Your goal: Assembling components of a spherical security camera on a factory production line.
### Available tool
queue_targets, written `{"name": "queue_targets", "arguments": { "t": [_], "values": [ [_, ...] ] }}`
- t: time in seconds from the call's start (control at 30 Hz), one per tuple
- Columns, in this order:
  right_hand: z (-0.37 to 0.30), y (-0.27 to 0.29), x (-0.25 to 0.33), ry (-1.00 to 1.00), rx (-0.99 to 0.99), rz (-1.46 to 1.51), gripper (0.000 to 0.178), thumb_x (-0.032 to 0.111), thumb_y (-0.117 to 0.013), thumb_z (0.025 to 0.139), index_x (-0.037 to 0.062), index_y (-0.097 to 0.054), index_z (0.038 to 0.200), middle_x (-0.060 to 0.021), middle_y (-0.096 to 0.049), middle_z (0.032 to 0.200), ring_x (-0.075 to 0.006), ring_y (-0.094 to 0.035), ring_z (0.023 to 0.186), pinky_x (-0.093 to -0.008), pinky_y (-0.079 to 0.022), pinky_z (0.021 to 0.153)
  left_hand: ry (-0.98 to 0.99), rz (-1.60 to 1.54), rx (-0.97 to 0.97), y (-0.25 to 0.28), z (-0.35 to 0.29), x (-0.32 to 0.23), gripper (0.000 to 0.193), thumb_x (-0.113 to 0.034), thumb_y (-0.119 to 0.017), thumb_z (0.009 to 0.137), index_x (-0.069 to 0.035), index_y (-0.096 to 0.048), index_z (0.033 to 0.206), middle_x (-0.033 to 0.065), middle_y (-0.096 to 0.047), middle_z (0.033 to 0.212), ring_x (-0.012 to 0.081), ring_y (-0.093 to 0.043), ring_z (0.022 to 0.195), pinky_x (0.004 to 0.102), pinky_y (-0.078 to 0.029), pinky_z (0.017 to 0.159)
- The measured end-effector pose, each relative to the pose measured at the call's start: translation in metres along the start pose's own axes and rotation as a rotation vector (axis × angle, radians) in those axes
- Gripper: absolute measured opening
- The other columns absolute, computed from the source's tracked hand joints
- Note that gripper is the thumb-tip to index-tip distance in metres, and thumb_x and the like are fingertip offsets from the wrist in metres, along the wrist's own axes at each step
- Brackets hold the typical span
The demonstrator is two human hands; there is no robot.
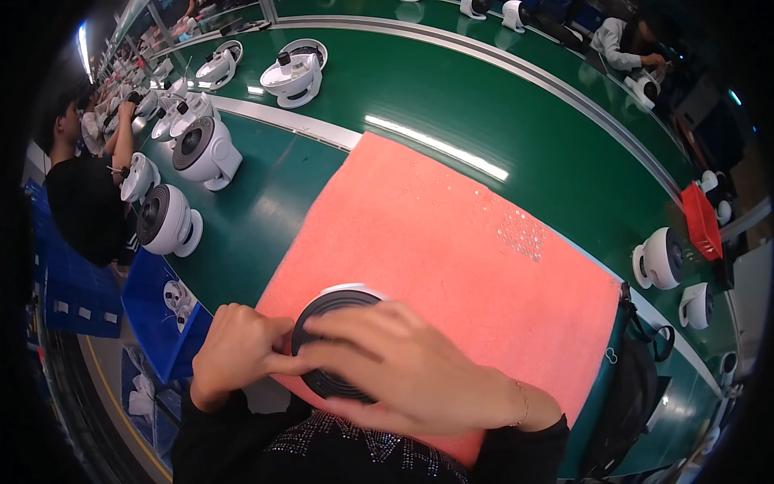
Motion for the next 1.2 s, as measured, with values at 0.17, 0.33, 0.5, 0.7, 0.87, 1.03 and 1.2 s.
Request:
{"name": "queue_targets", "arguments": {
  "t": [0.17, 0.33, 0.5, 0.7, 0.87, 1.03, 1.2],
  "values": [
    [-0.021, 0.008, -0.077, -0.573, 0.018, -0.11, 0.045, 0.035, -0.056, 0.085, -0.0015, -0.052, 0.111, -0.0199, -0.06, 0.096, -0.0355, -0.059, 0.093, -0.0397, -0.047, 0.079, 0.098, 0.032, 0.113, -0.005, 0.006, 0.002, 0.049, -0.053, -0.067, 0.068, -0.005, -0.061, 0.059, 0.0104, -0.05, 0.044, 0.0284, -0.054, 0.044, 0.0356, -0.042, 0.046],
    [-0.021, -0.004, -0.063, -0.614, 0.091, 0.256, 0.051, 0.037, -0.056, 0.084, -0.0022, -0.049, 0.115, -0.0219, -0.061, 0.1, -0.0345, -0.059, 0.097, -0.0386, -0.046, 0.082, 0.166, -1.098, 0.207, -0.053, -0.014, -0.005, 0.059, -0.036, -0.068, 0.077, -0.003, -0.051, 0.122, 0.0134, -0.063, 0.098, 0.0197, -0.062, 0.092, 0.0323, -0.049, 0.078],
    [-0.017, 0.022, -0.015, -0.343, -0.208, 0.082, 0.087, 0.041, -0.075, 0.068, -0.0043, -0.034, 0.13, -0.0277, -0.049, 0.117, -0.036, -0.052, 0.11, -0.0409, -0.042, 0.092, -0.125, -0.872, -0.238, -0.002, -0.018, -0.04, 0.089, -0.016, -0.08, 0.061, 0.008, -0.031, 0.133, 0.0227, -0.051, 0.121, 0.0258, -0.056, 0.107, 0.0326, -0.05, 0.083],
    [-0.021, 0.043, -0.011, -0.086, -0.397, -0.101, 0.112, 0.05, -0.082, 0.054, -0.0062, -0.026, 0.133, -0.0196, -0.063, 0.088, -0.0311, -0.066, 0.077, -0.0367, -0.053, 0.07, -0.248, -0.636, -0.383, 0.024, -0.016, -0.067, 0.089, -0.017, -0.08, 0.058, 0.011, -0.036, 0.129, 0.0258, -0.055, 0.113, 0.0278, -0.062, 0.098, 0.033, -0.053, 0.076],
    [-0.032, 0.06, -0.01, -0.106, -0.442, -0.052, 0.109, 0.047, -0.082, 0.055, -0.0039, -0.026, 0.134, -0.0202, -0.063, 0.095, -0.0305, -0.066, 0.082, -0.0358, -0.052, 0.074, -0.19, -0.78, -0.326, 0.026, -0.005, -0.073, 0.089, -0.016, -0.08, 0.059, 0.01, -0.034, 0.131, 0.0222, -0.057, 0.111, 0.0226, -0.062, 0.097, 0.0307, -0.053, 0.075],
    [-0.04, 0.079, 0.006, -0.074, -0.333, 0.176, 0.095, 0.026, -0.077, 0.066, 0.0031, -0.021, 0.139, -0.0228, -0.039, 0.132, -0.0349, -0.047, 0.117, -0.0425, -0.041, 0.096, -0.211, -1.542, -0.451, 0.018, 0.003, -0.054, 0.083, -0.026, -0.073, 0.064, 0.011, -0.035, 0.128, 0.0216, -0.047, 0.125, 0.0289, -0.05, 0.114, 0.0397, -0.04, 0.096],
    [-0.048, 0.082, 0.008, -0.111, -0.324, 0.225, 0.089, 0.027, -0.075, 0.068, 0.0077, -0.027, 0.14, -0.0229, -0.045, 0.128, -0.0361, -0.052, 0.111, -0.0412, -0.046, 0.092, -0.224, -1.556, -0.478, 0.006, 0.007, -0.059, 0.085, -0.029, -0.073, 0.064, 0.01, -0.033, 0.129, 0.0216, -0.046, 0.126, 0.0295, -0.05, 0.114, 0.0404, -0.04, 0.096]
  ]
}}
Point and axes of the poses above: each hand's wrist, its own z-axis towards the middle knuckle, its own y-axis out of the back of the hand, x = y × z, the point moved 8 cm from there along z, towards the middle knuckle
